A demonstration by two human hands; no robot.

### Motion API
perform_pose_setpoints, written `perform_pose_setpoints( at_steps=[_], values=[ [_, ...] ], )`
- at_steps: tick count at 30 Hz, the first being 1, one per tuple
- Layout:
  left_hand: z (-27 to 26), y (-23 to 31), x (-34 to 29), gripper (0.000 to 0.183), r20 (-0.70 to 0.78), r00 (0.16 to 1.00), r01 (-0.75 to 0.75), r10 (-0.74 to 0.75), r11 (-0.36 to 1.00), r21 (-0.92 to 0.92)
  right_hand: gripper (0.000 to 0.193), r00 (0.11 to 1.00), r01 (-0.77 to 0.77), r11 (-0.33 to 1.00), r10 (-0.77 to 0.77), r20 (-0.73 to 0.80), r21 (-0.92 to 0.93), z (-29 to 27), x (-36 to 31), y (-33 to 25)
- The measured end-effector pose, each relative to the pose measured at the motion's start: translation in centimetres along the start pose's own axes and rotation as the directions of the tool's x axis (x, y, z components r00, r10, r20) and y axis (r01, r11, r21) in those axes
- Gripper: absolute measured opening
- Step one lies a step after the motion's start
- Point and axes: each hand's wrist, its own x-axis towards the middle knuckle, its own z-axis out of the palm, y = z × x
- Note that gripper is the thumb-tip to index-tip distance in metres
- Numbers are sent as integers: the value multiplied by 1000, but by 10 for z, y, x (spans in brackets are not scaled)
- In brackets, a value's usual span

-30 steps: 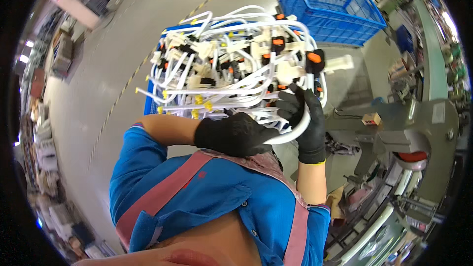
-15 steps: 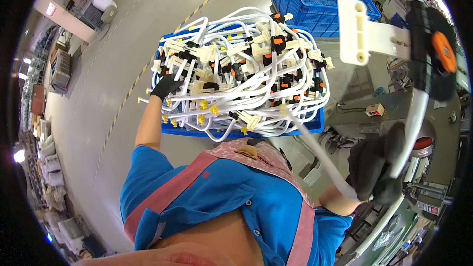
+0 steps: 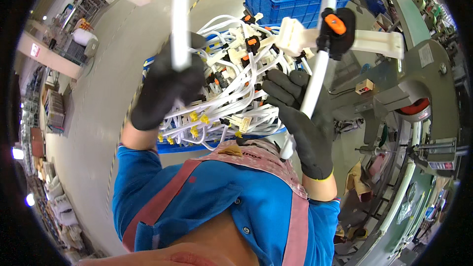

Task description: The person repeatedly picks white plastic frames with attached tubing from a blue crate, inserts the yellow-capped ends into a machine, and places the processed frames onto a green workbench. The person handles the frames one at a time throughout the clip.

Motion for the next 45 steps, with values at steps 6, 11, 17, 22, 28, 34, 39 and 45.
perform_pose_setpoints(
  at_steps=[6,11,17,22,28,34,39,45],
  values=[
    [99,-44,6,73,524,824,-514,213,669,536,69,998,-7,994,13,-60,109,-15,-19,-4],
    [91,-98,21,30,778,553,-747,297,591,306,35,988,31,953,17,-154,302,-55,-51,-25],
    [9,-216,86,19,108,962,-229,252,524,820,65,926,184,960,-98,-364,211,-57,-102,-89],
    [-34,-318,122,38,215,976,-200,43,575,794,77,896,189,972,-114,-429,136,-38,-113,-101],
    [-10,-311,130,27,185,763,645,-619,712,-277,74,929,223,953,-145,-341,203,-58,-138,-116],
    [-5,-246,110,29,-146,973,201,-179,968,152,78,987,93,962,-55,-151,256,-90,-165,-135],
    [-13,-141,101,33,-148,987,103,-62,952,289,77,995,40,985,-54,81,169,-127,-194,-146],
    [53,-33,12,25,-460,866,45,195,887,460,77,965,-256,947,240,102,195,-170,-215,-149]
  ],
)
